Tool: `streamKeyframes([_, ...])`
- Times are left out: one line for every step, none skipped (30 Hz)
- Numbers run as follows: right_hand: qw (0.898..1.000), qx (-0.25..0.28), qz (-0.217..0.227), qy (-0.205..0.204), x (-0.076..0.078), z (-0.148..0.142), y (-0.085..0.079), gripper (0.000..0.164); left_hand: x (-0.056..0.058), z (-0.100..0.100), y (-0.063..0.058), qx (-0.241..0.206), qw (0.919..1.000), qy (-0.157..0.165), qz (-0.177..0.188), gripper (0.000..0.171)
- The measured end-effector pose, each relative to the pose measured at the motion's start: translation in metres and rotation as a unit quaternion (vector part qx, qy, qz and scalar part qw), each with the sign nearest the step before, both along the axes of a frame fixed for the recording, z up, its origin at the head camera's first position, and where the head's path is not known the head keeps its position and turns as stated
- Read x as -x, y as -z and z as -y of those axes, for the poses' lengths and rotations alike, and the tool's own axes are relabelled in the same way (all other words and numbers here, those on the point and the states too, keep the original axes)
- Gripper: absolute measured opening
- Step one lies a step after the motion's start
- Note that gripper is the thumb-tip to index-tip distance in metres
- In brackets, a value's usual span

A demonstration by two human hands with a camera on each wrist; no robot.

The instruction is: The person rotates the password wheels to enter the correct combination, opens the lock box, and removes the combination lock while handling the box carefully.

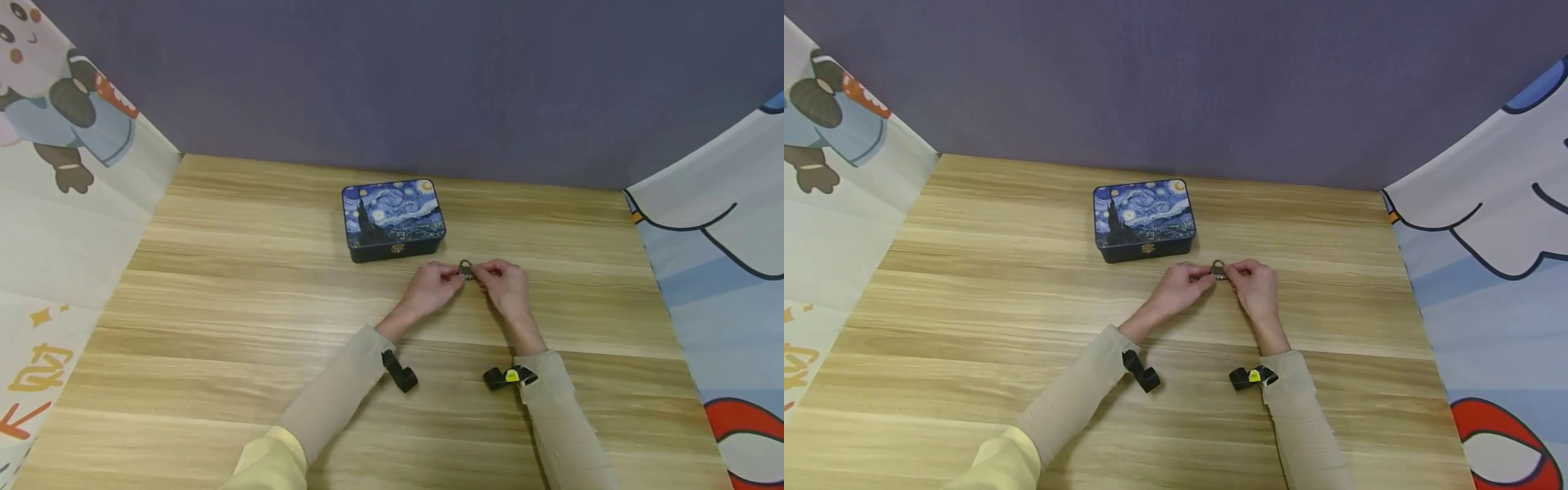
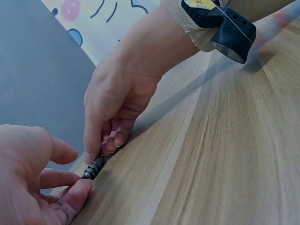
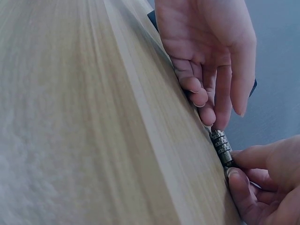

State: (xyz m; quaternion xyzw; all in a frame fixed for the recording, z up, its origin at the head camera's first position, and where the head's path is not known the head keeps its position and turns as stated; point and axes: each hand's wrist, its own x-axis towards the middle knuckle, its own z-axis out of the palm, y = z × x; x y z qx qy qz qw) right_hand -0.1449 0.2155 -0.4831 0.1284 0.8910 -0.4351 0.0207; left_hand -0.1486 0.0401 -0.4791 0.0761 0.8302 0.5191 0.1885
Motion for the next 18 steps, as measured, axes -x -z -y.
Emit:
streamKeyframes([1.000,0.002,0.001,0.001,0.0000,0.0002,-0.0001,0.025,0.0000,0.0001,-0.0003,0.000,1.0000,0.000,0.000,0.033])
streamKeyframes([1.000,0.004,0.002,0.001,0.0000,0.0005,-0.0003,0.025,0.0000,0.0002,-0.0005,-0.001,1.0000,0.001,0.000,0.033])
streamKeyframes([1.000,0.005,0.002,0.001,0.0001,0.0007,-0.0005,0.025,0.0001,0.0003,-0.0007,-0.001,1.0000,0.001,0.000,0.033])
streamKeyframes([1.000,0.008,0.003,0.001,0.0001,0.0008,-0.0007,0.026,0.0002,0.0003,-0.0005,-0.001,1.0000,0.001,-0.001,0.033])
streamKeyframes([1.000,0.009,0.004,0.001,0.0002,0.0009,-0.0009,0.026,0.0003,0.0002,-0.0004,-0.002,1.0000,0.002,-0.001,0.032])
streamKeyframes([1.000,0.010,0.004,0.000,0.0003,0.0008,-0.0010,0.026,0.0005,0.0002,-0.0004,-0.001,1.0000,0.003,-0.002,0.032])
streamKeyframes([1.000,0.010,0.004,0.000,0.0003,0.0008,-0.0011,0.026,0.0004,0.0003,-0.0005,-0.002,1.0000,0.003,-0.002,0.032])
streamKeyframes([1.000,0.008,0.003,-0.001,0.0004,0.0008,-0.0012,0.025,0.0004,0.0004,-0.0005,-0.001,1.0000,0.004,-0.002,0.032])
streamKeyframes([1.000,0.008,0.003,-0.002,0.0005,0.0008,-0.0013,0.025,0.0005,0.0004,-0.0005,0.000,1.0000,0.003,-0.002,0.032])
streamKeyframes([1.000,0.007,0.003,-0.003,0.0006,0.0008,-0.0013,0.025,0.0007,0.0003,-0.0005,0.000,1.0000,0.003,-0.002,0.032])
streamKeyframes([1.000,0.007,0.003,-0.003,0.0007,0.0008,-0.0015,0.025,0.0006,0.0002,-0.0007,0.000,1.0000,0.003,-0.002,0.033])
streamKeyframes([1.000,0.006,0.002,-0.003,0.0008,0.0008,-0.0016,0.025,0.0007,0.0001,-0.0008,0.002,1.0000,0.002,-0.002,0.033])
streamKeyframes([1.000,0.006,0.003,-0.003,0.0009,0.0009,-0.0016,0.025,0.0008,0.0000,-0.0007,0.002,1.0000,0.001,-0.002,0.033])
streamKeyframes([1.000,0.007,0.003,-0.003,0.0010,0.0010,-0.0017,0.025,0.0010,-0.0002,-0.0006,0.003,1.0000,0.000,-0.002,0.033])
streamKeyframes([1.000,0.008,0.003,-0.002,0.0012,0.0009,-0.0017,0.024,0.0011,-0.0004,-0.0006,0.003,1.0000,0.000,-0.003,0.033])
streamKeyframes([1.000,0.009,0.004,-0.002,0.0011,0.0008,-0.0019,0.024,0.0013,-0.0006,-0.0005,0.004,1.0000,0.000,-0.003,0.033])
streamKeyframes([1.000,0.010,0.005,-0.001,0.0011,0.0007,-0.0021,0.024,0.0014,-0.0007,-0.0004,0.005,1.0000,-0.001,-0.003,0.033])
streamKeyframes([1.000,0.012,0.006,-0.001,0.0010,0.0005,-0.0022,0.025,0.0016,-0.0007,-0.0003,0.006,1.0000,-0.001,-0.003,0.033])
